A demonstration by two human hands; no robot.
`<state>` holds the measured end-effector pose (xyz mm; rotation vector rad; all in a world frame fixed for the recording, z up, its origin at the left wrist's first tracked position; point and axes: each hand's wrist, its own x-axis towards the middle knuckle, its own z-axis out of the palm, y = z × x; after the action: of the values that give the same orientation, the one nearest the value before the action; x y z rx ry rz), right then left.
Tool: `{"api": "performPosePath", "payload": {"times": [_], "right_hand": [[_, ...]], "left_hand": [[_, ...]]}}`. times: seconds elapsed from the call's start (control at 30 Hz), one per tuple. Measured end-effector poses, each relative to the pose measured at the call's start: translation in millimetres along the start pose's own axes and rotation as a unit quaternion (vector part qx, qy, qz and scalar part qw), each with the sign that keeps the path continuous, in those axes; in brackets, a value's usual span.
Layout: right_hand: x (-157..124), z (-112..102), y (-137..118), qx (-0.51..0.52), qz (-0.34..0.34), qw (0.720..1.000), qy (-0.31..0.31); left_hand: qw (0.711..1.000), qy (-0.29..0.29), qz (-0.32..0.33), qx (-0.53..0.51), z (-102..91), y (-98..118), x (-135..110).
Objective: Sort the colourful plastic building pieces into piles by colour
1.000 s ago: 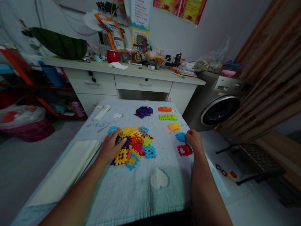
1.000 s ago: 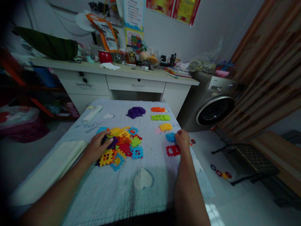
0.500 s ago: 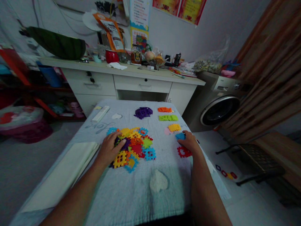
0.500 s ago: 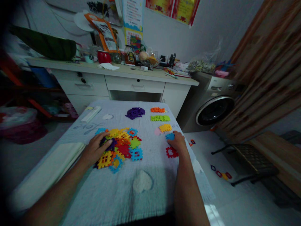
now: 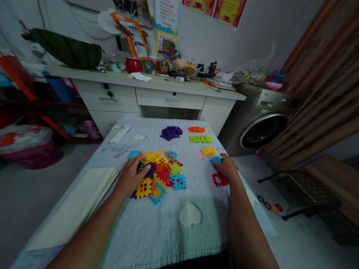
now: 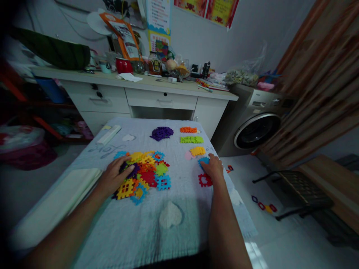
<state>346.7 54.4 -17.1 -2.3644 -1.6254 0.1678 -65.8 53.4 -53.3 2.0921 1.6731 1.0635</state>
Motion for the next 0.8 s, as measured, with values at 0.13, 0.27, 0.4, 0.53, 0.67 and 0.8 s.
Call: {"api": "performPosePath", "payload": {"times": [0.13, 0.27, 0.4, 0.53, 0.67, 0.8], "right_hand": [[-5.3, -2.0, -9.2, -0.023, 0.027, 0.999, -0.006], [-9.1, -1.0, -15.1, -0.045, 0.015, 0.999, -0.019], [-8.7, 3.0, -12.2, -0.040, 0.009, 0.999, -0.012], [-8.1, 5.5, -10.6, -0.043, 0.013, 0.999, 0.023], [-10.9, 6.1, -27.3, 0.006, -0.063, 0.990, 0.123], [-24.9, 14.4, -65.0, 0.098, -0.288, 0.948, 0.098]], "left_hand": [[1.000, -0.004, -0.002, 0.001, -0.6, 0.8, -0.3], [1.000, -0.003, -0.005, 0.002, -0.6, 1.2, -0.5], [1.000, -0.001, -0.006, 0.006, 0.8, -0.7, -0.5], [1.000, 0.004, 0.000, 0.006, 1.7, -2.1, -0.8], [1.000, 0.009, 0.006, 0.004, 2.5, -2.8, -1.9], [1.000, 0.011, 0.003, -0.001, 3.1, -3.3, -2.7]]}}
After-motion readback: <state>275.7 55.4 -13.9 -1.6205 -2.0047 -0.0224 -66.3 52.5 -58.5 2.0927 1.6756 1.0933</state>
